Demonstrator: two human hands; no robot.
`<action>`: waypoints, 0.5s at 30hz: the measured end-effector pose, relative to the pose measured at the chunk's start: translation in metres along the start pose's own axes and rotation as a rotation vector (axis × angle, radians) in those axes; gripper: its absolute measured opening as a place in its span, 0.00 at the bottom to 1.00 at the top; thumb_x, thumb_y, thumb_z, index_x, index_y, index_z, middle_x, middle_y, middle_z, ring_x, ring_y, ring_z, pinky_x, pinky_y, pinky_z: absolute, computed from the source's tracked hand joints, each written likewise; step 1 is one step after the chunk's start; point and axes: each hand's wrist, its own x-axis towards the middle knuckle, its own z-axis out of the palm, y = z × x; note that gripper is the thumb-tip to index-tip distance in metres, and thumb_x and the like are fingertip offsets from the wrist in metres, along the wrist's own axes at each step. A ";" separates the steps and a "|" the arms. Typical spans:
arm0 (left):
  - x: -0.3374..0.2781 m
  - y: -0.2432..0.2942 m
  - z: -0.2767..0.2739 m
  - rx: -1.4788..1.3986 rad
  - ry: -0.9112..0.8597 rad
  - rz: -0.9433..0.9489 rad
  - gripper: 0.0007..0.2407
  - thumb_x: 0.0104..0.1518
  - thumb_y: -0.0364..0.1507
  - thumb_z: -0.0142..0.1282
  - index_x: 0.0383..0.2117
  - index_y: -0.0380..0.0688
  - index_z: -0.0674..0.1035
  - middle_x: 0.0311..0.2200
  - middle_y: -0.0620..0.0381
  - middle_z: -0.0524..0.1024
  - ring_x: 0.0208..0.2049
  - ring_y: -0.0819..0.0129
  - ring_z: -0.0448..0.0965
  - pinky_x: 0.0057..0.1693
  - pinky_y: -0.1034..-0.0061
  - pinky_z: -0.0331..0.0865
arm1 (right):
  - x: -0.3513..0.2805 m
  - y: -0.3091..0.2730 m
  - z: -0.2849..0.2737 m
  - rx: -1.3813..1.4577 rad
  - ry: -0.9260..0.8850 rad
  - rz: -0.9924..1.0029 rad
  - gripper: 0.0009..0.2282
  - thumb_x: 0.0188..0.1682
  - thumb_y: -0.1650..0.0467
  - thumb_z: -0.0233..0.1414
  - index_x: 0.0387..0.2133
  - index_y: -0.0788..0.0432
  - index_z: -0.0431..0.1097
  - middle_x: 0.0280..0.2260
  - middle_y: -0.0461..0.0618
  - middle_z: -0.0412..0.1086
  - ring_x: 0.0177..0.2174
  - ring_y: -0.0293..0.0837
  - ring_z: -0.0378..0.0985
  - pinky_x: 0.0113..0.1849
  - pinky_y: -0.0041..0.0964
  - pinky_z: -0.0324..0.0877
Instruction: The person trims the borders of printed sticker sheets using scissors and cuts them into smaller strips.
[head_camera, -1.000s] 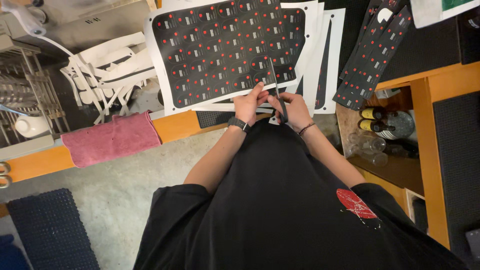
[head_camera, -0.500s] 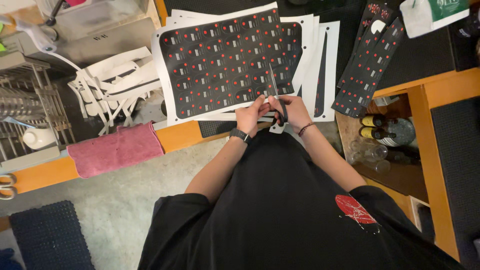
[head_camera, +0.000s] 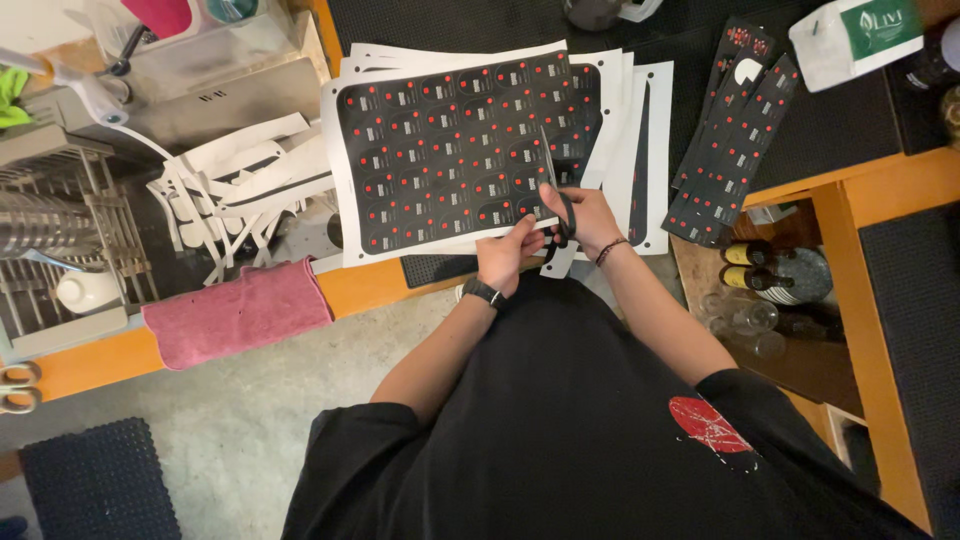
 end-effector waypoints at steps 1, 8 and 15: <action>-0.001 0.001 -0.001 -0.021 -0.003 -0.002 0.09 0.56 0.23 0.62 0.40 0.33 0.78 0.34 0.51 0.80 0.31 0.65 0.83 0.38 0.74 0.82 | 0.001 0.001 0.001 0.002 0.001 -0.003 0.22 0.43 0.54 0.61 0.31 0.64 0.77 0.21 0.44 0.72 0.17 0.33 0.73 0.19 0.29 0.69; -0.006 0.003 -0.001 -0.027 -0.019 0.016 0.08 0.56 0.24 0.62 0.39 0.34 0.79 0.33 0.51 0.81 0.31 0.66 0.83 0.37 0.75 0.81 | 0.011 0.003 0.000 0.008 -0.026 -0.042 0.25 0.45 0.54 0.62 0.30 0.68 0.75 0.21 0.48 0.70 0.17 0.37 0.71 0.19 0.30 0.67; -0.015 0.005 -0.002 -0.037 -0.041 -0.018 0.08 0.57 0.25 0.62 0.39 0.35 0.78 0.32 0.52 0.81 0.29 0.67 0.83 0.36 0.76 0.81 | 0.019 0.004 -0.001 -0.067 -0.001 -0.128 0.25 0.44 0.54 0.63 0.33 0.69 0.78 0.28 0.48 0.76 0.26 0.35 0.76 0.27 0.30 0.70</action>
